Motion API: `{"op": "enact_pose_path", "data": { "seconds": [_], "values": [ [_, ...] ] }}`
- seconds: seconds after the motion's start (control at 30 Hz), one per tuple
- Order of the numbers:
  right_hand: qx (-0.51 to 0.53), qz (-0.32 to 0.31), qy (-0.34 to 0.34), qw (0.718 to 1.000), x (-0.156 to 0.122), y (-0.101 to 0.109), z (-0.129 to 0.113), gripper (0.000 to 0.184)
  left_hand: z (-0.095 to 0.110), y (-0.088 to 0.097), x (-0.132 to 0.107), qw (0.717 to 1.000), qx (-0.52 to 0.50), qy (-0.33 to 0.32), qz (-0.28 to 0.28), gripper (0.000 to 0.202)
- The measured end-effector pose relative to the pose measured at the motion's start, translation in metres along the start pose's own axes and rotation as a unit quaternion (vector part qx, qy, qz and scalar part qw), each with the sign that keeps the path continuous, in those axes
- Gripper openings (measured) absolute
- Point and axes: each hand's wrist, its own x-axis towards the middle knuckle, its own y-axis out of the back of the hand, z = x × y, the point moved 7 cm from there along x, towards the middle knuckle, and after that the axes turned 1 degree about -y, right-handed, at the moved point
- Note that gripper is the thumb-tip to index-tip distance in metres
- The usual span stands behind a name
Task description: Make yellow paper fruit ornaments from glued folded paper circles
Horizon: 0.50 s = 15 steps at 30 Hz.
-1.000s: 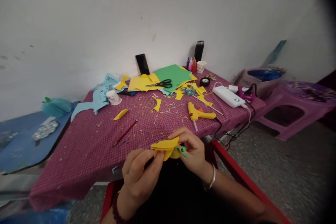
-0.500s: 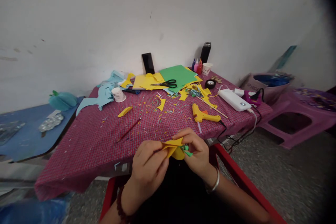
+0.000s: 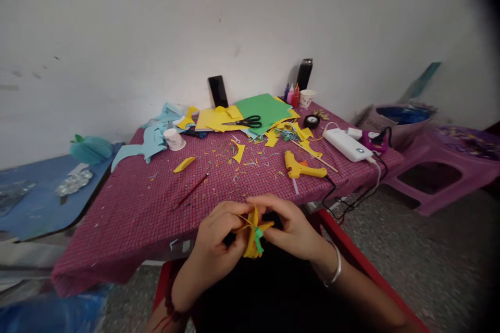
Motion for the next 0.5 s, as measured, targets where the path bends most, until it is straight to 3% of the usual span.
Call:
{"op": "enact_pose_path", "data": {
  "seconds": [0.13,0.27,0.4,0.5],
  "values": [
    [0.000,0.042,0.004,0.999,-0.001,0.007,0.002,0.025,0.003,0.001,-0.001,0.999,0.031,-0.009,0.013,0.017],
    [0.160,0.082,-0.036,0.983,-0.002,0.005,0.026,0.014,0.000,0.003,-0.004,1.000,-0.007,0.021,-0.001,0.018],
    [0.358,0.105,-0.167,0.913,-0.002,-0.009,0.066,0.031,-0.010,0.000,-0.008,0.987,-0.134,0.083,-0.037,0.025],
    [0.437,0.084,-0.262,0.857,-0.006,-0.029,0.085,0.038,-0.013,-0.004,-0.009,0.974,-0.189,0.109,-0.052,0.022]
  ]
}}
